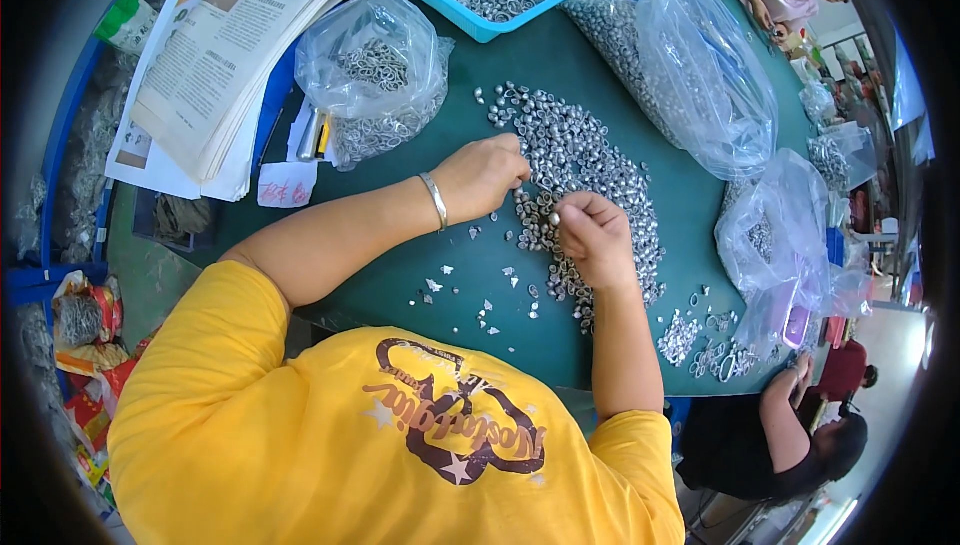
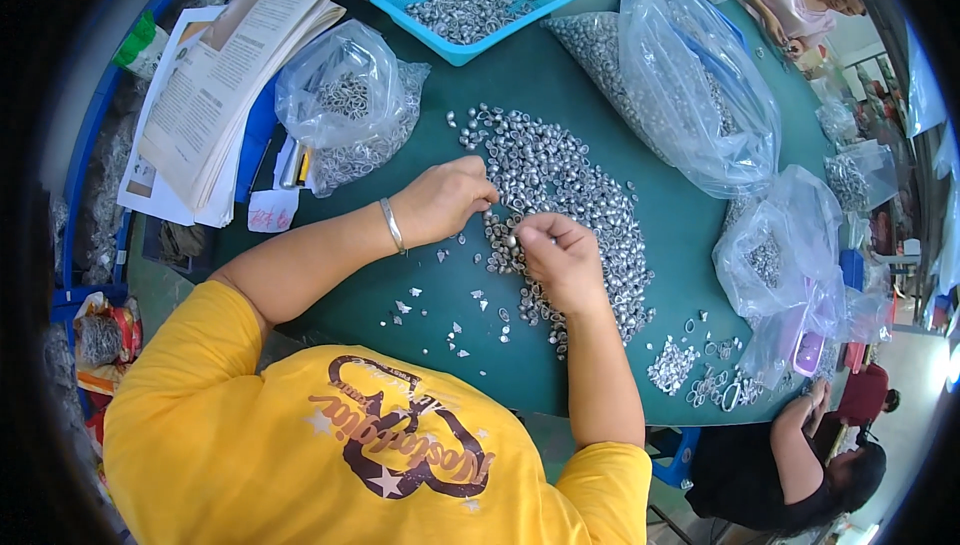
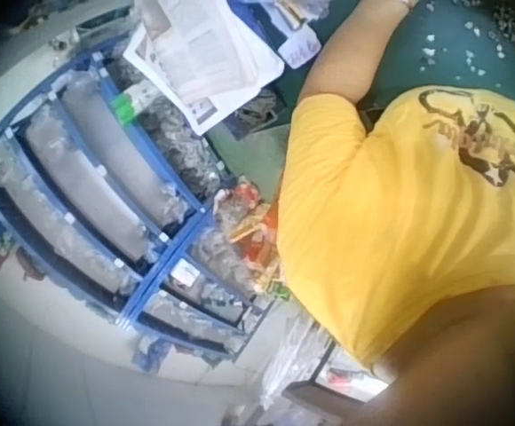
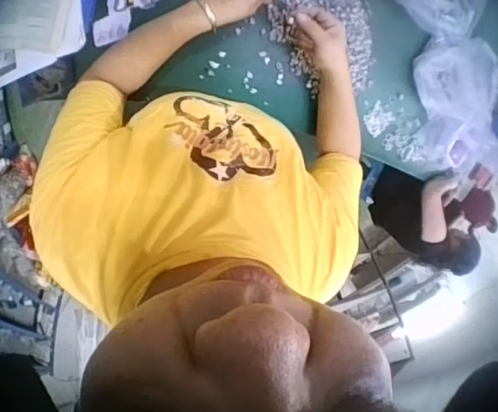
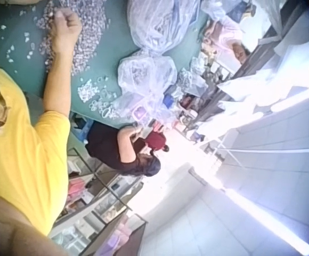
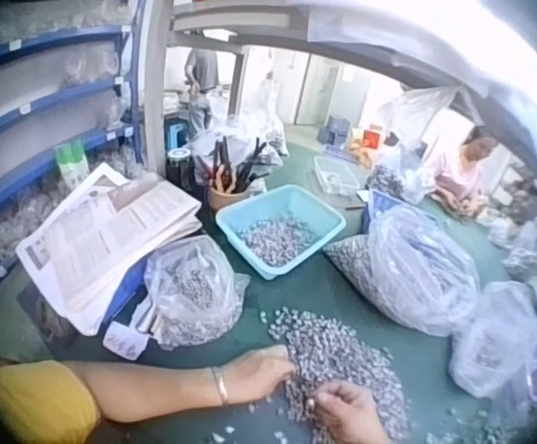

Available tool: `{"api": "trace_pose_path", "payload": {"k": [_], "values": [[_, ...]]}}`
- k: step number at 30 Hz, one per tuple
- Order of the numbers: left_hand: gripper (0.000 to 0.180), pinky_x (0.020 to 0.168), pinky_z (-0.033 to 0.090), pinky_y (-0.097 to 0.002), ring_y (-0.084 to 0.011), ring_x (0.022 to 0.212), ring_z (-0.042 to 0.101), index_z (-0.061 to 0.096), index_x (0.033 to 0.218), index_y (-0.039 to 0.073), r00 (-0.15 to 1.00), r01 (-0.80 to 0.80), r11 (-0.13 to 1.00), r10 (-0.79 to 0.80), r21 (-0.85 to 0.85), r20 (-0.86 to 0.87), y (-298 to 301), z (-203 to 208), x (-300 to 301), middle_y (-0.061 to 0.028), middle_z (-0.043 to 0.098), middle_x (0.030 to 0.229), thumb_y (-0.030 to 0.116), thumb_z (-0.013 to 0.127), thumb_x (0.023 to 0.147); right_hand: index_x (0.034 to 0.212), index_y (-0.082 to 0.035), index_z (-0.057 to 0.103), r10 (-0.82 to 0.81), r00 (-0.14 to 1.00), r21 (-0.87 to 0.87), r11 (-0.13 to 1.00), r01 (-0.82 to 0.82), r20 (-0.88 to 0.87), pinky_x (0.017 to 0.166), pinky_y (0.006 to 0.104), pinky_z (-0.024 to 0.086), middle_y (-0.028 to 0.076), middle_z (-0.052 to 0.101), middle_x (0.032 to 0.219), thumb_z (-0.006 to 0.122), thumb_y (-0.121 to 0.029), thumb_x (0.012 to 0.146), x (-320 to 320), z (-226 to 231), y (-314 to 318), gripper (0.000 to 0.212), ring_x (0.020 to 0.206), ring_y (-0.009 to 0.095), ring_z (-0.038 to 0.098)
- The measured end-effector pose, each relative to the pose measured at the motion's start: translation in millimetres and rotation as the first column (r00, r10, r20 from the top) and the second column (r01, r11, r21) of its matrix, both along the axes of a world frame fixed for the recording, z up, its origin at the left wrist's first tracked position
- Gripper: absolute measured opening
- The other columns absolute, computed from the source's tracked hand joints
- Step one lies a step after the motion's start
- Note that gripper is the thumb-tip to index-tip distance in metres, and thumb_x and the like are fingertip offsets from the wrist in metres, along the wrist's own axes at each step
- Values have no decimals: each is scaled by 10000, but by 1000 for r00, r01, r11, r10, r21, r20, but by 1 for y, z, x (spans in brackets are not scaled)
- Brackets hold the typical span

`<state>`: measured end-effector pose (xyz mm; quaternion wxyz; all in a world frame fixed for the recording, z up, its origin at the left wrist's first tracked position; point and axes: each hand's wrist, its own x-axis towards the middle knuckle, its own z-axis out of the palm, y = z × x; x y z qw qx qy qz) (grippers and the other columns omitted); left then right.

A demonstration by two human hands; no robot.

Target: The person sorts small metal components from a pile on a workbench by hand, placing selected items into plastic bags and a tray.

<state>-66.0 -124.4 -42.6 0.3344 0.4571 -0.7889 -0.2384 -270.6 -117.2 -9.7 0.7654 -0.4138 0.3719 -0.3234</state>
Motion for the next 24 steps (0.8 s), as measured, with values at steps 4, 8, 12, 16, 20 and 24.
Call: {"api": "trace_pose_path", "payload": {"k": [4, 8, 12, 16, 20, 24], "values": [[93, 663, 452, -359, -292, 753, 545, 576, 782, 23, 1000, -22, 999, 23, -24, 19, 2, 0, 2, -120, 532, 787, 22, 634, 709, 860, 6, 528, -44, 936, 233, 972, -41, 349, 355, 181, 220, 41, 483, 652, 476, -83, 845, -2, 0, -3, 105, 408, 61, 300], [111, 674, 451, -364, -309, 749, 540, 527, 756, 10, 996, -85, 995, 87, 48, -32, 12, 5, 8, -130, 532, 776, 22, 629, 714, 869, 24, 583, -54, 955, -39, 998, 45, -293, 395, 172, 263, 9, 519, 600, 547, -80, 821, 10, 7, -2, 120, 440, 54, 364], [148, 578, 464, -249, -159, 665, 584, 580, 906, 5, 840, 74, 695, 343, 716, -420, 22, 27, 15, -65, 592, 793, 53, 622, 772, 896, -3, 629, -214, 736, -536, 812, -231, -643, 496, 238, 413, 43, 575, 606, 607, -102, 792, 22, 2, 1, 145, 543, 102, 521], [164, 573, 470, -207, -141, 730, 613, 577, 954, -31, 678, 280, 605, 425, 745, -599, 31, 23, 20, -89, 610, 859, 22, 589, 800, 860, -28, 627, -459, 512, -687, 455, -567, -727, 605, 357, 481, 147, 617, 770, 619, -122, 754, 43, 1, -1, 141, 671, 294, 604], [193, 636, 504, -225, -199, 827, 633, 567, 968, -54, 625, 319, 616, 435, 720, -648, 39, 30, 20, -112, 606, 882, -27, 594, 779, 857, -19, 623, -399, 623, -725, 524, -447, -673, 605, 370, 481, 150, 611, 773, 623, -109, 743, 43, 0, -2, 145, 696, 303, 602], [177, 657, 514, -238, -220, 840, 633, 568, 945, -63, 558, 376, 608, 455, 700, -694, 44, 31, 21, -127, 600, 905, -59, 588, 768, 927, -1, 614, -64, 917, -428, 896, -121, -393, 469, 172, 332, -39, 481, 635, 612, -24, 777, 32, 6, 1, 152, 532, 30, 408]]}}
